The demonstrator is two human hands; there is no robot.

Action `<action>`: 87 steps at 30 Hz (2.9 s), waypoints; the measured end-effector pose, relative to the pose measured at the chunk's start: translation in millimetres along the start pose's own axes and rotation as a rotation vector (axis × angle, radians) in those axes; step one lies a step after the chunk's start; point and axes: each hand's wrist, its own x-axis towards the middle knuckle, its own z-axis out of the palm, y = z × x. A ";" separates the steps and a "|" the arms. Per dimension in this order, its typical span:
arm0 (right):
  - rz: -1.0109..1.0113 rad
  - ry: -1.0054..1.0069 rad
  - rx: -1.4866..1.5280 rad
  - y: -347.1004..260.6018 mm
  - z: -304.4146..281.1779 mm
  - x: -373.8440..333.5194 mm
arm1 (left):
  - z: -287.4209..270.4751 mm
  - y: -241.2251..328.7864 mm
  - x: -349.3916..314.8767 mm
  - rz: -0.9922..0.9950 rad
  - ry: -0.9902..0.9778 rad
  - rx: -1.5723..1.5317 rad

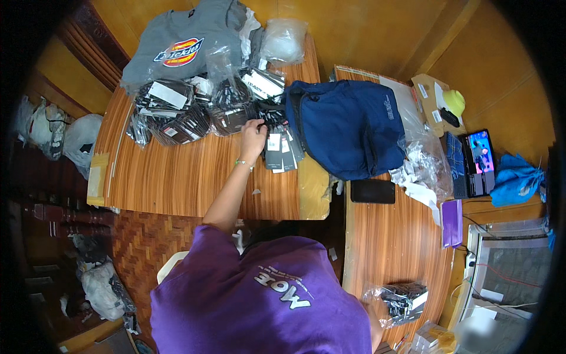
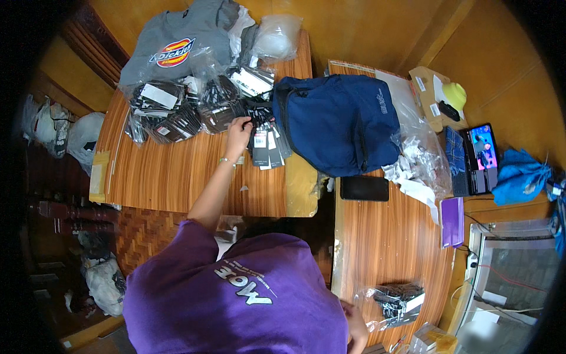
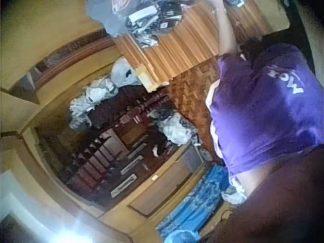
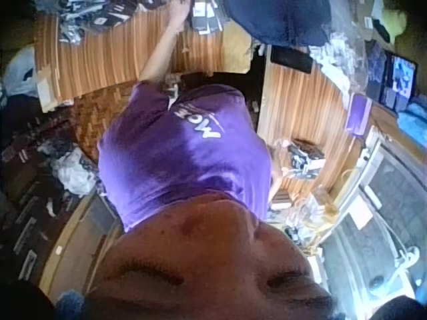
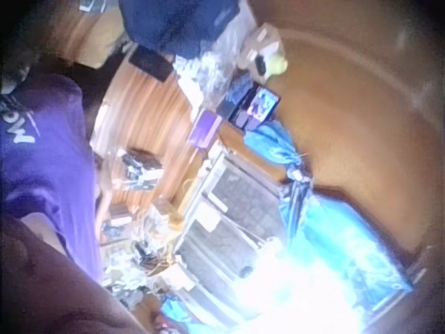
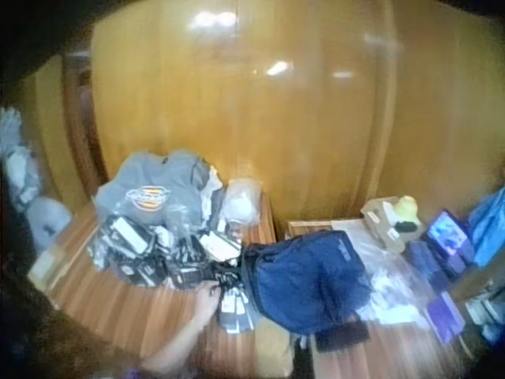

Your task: The person gathers small black rectangular items, places them into a clear plastic bag, and seals it. They repeat this process with additional items, stacking the sealed bags on the table.

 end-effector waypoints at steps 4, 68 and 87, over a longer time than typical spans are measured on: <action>-0.233 0.376 -0.329 -77.1 26.6 14.0 | -1.0 32.1 29.5 -0.093 -0.048 0.266; -0.714 -0.193 0.906 -59.4 34.7 18.9 | 25.8 389.7 -122.4 0.532 -1.665 -0.009; -0.689 0.026 1.920 39.1 33.3 7.0 | 106.8 467.5 -264.3 1.064 -2.268 0.098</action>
